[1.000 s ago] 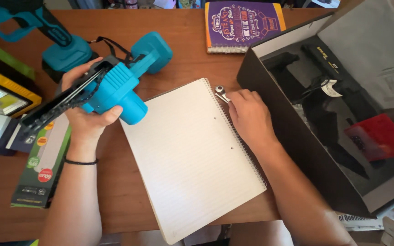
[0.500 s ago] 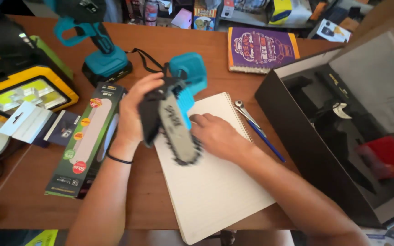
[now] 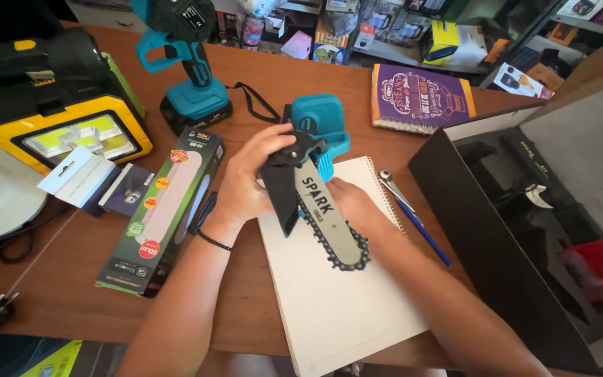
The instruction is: Assembling a mini handheld chainsaw by fitting the chain onto the guide bar and motor unit
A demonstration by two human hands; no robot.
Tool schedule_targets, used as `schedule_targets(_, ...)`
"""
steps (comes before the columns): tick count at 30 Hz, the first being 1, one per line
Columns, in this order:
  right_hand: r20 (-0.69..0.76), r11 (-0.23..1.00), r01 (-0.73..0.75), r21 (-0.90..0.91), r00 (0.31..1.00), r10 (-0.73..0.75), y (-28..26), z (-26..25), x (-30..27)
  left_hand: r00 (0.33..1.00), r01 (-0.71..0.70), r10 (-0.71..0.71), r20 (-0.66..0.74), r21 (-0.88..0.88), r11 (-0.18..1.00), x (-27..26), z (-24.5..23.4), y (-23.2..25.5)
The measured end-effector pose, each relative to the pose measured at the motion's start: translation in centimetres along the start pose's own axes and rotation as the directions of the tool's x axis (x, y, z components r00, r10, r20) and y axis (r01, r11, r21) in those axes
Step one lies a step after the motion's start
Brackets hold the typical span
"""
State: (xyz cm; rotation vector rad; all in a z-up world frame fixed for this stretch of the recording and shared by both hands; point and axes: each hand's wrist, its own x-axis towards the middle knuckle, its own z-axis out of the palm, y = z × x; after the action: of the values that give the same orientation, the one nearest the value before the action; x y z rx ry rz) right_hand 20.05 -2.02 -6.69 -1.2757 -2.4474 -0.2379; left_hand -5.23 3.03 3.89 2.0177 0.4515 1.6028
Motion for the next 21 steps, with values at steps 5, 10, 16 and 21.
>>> schedule_targets(5, -0.029, 0.995, -0.011, -0.102, 1.000, 0.008, -0.5, -6.9, -1.6, 0.998, 0.003, -0.004, 0.065, 0.016, 1.000, -0.7, 0.6, 0.2)
schedule_targets(10, -0.140, 0.867, -0.350, 0.354, 0.897, 0.420, -2.1, -12.4, -2.8, 0.975, -0.134, 0.083, 0.205, 0.248, 0.960, -1.4, 2.3, 1.3)
schedule_targets(16, -0.124, 0.535, -0.297, 0.791, 0.778, 0.616, -2.5, -14.6, -3.5, 0.913, -0.383, 0.257, 0.317, 0.445, 0.810, -1.1, 3.9, 2.2)
schedule_targets(21, -0.116, 0.479, -0.169, 0.861, 0.853, 0.508, -3.2, -15.2, -3.2, 0.923, -0.372, 0.275, 0.268, 0.444, 0.815, -1.0, 4.4, 1.9)
